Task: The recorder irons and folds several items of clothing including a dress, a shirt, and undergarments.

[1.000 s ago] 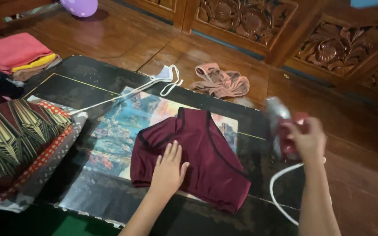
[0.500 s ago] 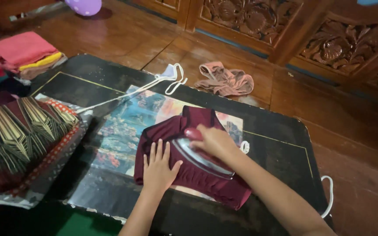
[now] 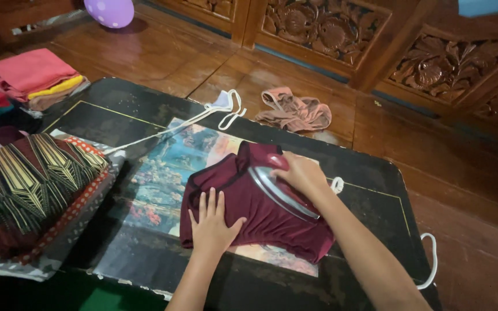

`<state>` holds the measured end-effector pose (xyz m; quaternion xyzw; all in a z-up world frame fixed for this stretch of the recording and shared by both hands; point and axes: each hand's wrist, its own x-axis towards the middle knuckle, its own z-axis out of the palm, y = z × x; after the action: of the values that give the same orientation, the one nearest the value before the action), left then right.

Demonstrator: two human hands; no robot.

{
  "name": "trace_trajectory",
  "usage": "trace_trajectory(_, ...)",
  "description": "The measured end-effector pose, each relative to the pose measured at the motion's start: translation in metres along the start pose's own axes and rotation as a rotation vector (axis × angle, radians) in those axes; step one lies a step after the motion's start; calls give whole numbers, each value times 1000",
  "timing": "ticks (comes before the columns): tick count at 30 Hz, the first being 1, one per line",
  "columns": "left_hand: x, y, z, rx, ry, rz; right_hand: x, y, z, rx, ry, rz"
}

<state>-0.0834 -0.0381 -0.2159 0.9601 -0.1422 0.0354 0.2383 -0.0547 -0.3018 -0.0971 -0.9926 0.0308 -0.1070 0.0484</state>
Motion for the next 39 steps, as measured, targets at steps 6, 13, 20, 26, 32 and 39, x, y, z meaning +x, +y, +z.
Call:
trace_trajectory(6, -1, -1, 2, -5, 4, 8, 19, 13, 3, -9, -56, 149)
trace_trajectory(13, -3, 1, 0, -4, 5, -6, 39, 33, 9, -17, -40, 265)
trace_trajectory(20, -4, -16, -11, -62, 35, 135, -23, 79, -38, 383, 350, 578)
trace_trajectory(26, -25, -49, -47, -319, -22, 275, -97, 190, 19, 477, 998, 360)
trace_trajectory(32, -48, -74, -79, -107, -8, 417, -155, 202, 45, 923, 1116, 347)
trace_trajectory(39, -46, -81, -80, -139, 143, 502, -182, 130, 35, 204, 1055, 395)
